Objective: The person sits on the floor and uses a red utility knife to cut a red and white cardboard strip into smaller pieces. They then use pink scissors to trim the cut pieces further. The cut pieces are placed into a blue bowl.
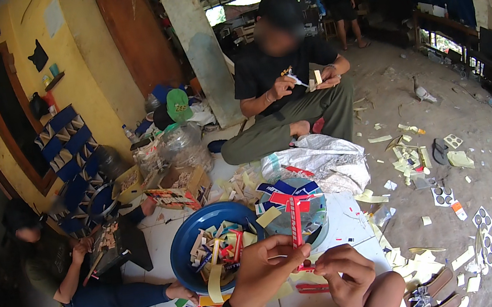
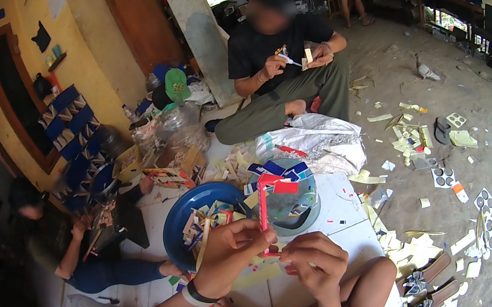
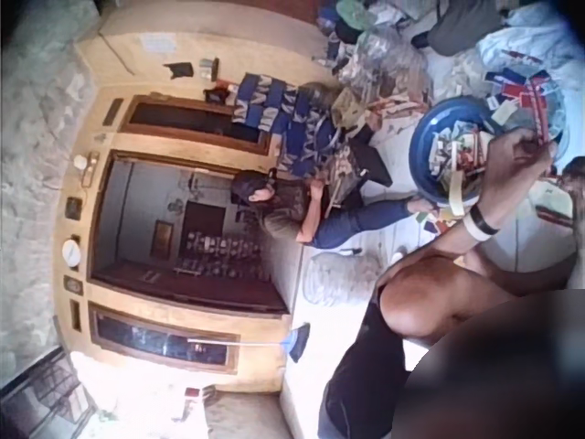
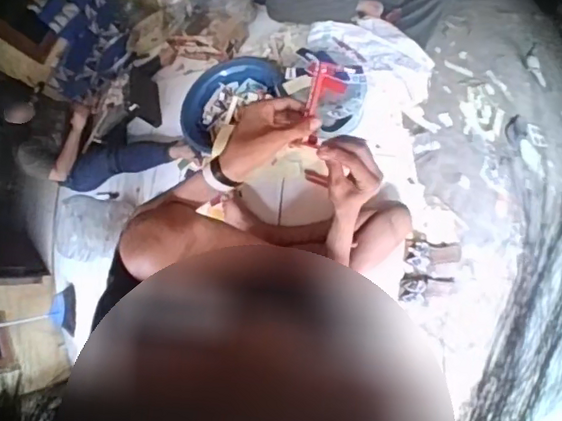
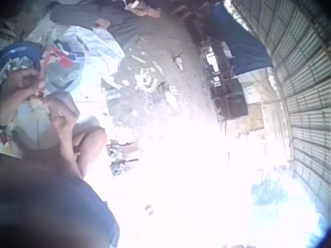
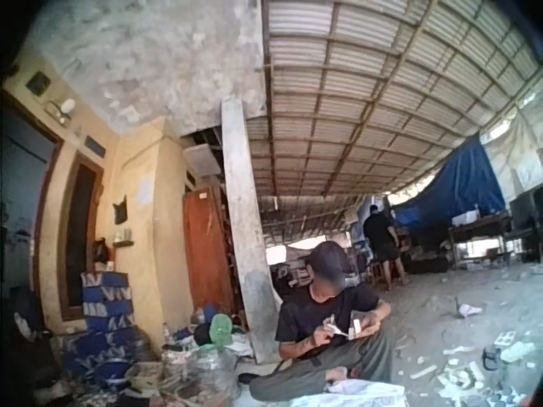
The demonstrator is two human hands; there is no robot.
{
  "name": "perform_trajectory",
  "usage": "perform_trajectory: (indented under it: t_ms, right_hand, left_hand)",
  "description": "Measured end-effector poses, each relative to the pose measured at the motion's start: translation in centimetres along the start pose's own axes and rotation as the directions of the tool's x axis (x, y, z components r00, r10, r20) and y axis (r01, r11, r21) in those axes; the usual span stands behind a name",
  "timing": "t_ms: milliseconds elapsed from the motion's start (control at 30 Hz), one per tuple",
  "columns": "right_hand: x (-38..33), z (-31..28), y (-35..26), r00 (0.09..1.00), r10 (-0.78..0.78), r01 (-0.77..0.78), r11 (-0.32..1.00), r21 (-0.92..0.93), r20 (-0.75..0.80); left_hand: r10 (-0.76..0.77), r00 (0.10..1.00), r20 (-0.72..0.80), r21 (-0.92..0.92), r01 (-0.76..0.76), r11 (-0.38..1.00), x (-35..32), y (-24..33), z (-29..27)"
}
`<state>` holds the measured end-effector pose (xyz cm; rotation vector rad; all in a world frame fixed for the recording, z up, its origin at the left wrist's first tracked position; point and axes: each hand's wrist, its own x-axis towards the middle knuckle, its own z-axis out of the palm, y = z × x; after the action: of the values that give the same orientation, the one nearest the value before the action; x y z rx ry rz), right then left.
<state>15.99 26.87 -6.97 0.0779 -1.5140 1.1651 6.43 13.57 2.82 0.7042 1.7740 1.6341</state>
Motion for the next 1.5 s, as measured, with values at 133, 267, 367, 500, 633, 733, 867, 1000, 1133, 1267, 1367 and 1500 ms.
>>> perform_trajectory:
  t_ms: [133,267,367,500,633,733,867,1000,1133,1267,1367,1500]
  right_hand:
    - [0.7,-0.9,-0.7,0.985,-0.159,0.166,0.977,-0.137,0.064]
    - [0.6,-1.2,-1.3,0.971,-0.198,0.226,0.941,-0.251,0.132]
    - [0.4,-1.0,-1.5,0.972,-0.173,0.216,0.928,-0.304,0.159]
    - [0.6,-1.2,-1.6,0.962,-0.130,0.199,0.935,-0.294,0.239]
    - [0.6,-2.0,-1.4,0.966,-0.019,0.100,0.947,-0.304,0.258]
    - [0.1,-2.4,-0.6,0.971,0.088,-0.016,0.952,-0.304,0.224]
    - [-0.7,-2.6,1.6,0.945,0.320,-0.322,0.946,-0.030,-0.070]
    - [-0.8,-4.2,2.4,0.867,0.497,-0.495,0.867,0.050,-0.044]
    - [-1.0,-3.5,3.1,0.799,0.596,-0.576,0.718,0.390,0.082]
    - [-1.1,-2.1,3.1,0.821,0.567,-0.542,0.738,0.403,0.066]
    - [-0.9,-1.3,2.8,0.909,0.415,-0.405,0.864,0.298,0.033]
    - [-1.2,-1.1,2.2,0.954,0.290,-0.291,0.957,-0.002,-0.079]
  left_hand:
    - [-0.032,0.999,0.006,-0.018,0.033,0.999,-0.2,-0.1,0.2]
    - [-0.135,0.991,0.015,-0.080,0.136,0.987,0.0,-0.3,0.2]
    - [-0.218,0.976,0.027,-0.177,0.219,0.959,0.1,-0.9,-0.2]
    - [-0.303,0.948,0.103,-0.351,0.319,0.880,0.1,-2.5,-0.7]
    - [-0.351,0.927,0.131,-0.430,0.372,0.823,0.4,-4.2,-0.5]
    - [-0.215,0.968,0.126,-0.411,0.249,0.877,0.9,-5.1,0.4]
    - [0.048,0.993,0.109,-0.175,-0.029,0.984,1.7,-5.2,0.7]
    - [0.592,0.798,0.113,0.476,-0.566,0.673,1.6,-4.7,0.4]
    - [0.513,0.826,0.234,0.324,-0.563,0.760,1.6,-4.0,0.4]
    - [0.489,0.847,0.206,0.149,-0.521,0.840,1.6,-4.1,1.3]
    - [0.520,0.843,0.139,0.154,-0.537,0.830,1.6,-4.8,2.6]
    - [0.406,0.907,0.115,0.274,-0.422,0.864,2.6,-5.8,4.2]
